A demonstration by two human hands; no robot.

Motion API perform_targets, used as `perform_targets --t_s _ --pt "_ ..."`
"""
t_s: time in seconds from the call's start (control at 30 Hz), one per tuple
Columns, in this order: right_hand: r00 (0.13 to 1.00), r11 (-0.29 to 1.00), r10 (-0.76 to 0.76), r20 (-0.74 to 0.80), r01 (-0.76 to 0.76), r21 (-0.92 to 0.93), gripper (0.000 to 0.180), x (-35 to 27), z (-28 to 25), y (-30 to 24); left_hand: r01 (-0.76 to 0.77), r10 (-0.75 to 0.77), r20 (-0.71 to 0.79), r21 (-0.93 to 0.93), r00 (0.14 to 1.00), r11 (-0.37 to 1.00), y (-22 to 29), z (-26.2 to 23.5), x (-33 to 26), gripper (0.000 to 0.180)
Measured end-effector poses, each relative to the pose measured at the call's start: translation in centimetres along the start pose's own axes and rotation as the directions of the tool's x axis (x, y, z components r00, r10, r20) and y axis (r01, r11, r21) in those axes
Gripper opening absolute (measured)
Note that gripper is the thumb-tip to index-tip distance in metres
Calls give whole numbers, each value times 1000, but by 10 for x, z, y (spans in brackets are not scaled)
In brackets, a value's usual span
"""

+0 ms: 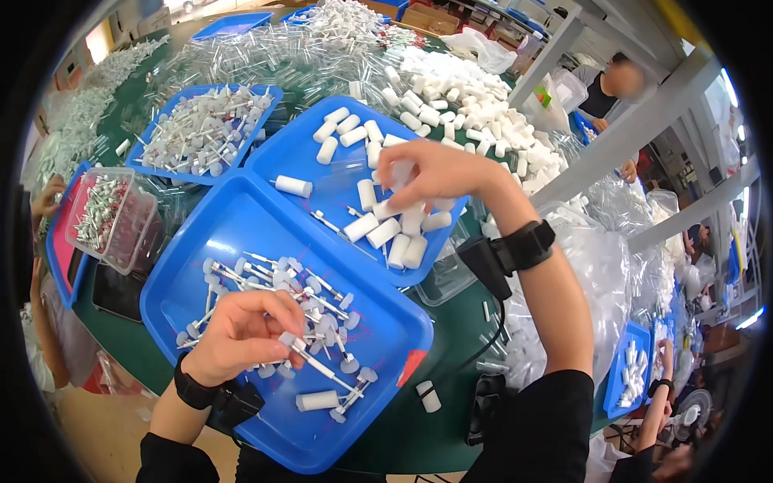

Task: The person assembles small white cylindrical components by inserting thin rods into them. They handle the parts one at a time, picking them from blue trays and placing the assembled units back into the trays. The person also moves trays and handles plastic bags containing parts during the process.

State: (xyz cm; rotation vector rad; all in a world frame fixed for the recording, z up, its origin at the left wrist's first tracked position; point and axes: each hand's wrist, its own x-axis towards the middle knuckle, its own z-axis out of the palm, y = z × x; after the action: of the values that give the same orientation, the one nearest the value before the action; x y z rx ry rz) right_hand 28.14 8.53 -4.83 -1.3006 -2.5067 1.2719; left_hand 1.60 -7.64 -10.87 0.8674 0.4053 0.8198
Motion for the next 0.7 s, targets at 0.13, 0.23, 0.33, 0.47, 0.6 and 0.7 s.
perform_targets --t_s 0.13,0.23,0.33,0.47,0.6,0.7 --pt "991 970 87 99 -107 217 61 -1 -23 -13 -1 1 -40 13 999 1000 0 1 0 17" --pt "949 939 266 -172 -214 271 70 30 -66 18 29 -29 17 -29 999 999 -2 -3 2 21" --pt "851 916 381 -360 -400 24 77 73 -81 52 53 -51 39 -62 998 997 2 1 0 21" --pt "784 899 349 -513 -435 -52 101 149 -74 110 76 -78 -15 -89 997 993 2 3 1 22" --pt "903 951 271 -333 -305 -53 83 178 -74 93 93 -95 -23 -83 995 992 3 3 0 24" --pt "864 837 332 -378 -455 -304 72 197 -80 102 100 -102 -9 -102 995 990 2 2 0 24"
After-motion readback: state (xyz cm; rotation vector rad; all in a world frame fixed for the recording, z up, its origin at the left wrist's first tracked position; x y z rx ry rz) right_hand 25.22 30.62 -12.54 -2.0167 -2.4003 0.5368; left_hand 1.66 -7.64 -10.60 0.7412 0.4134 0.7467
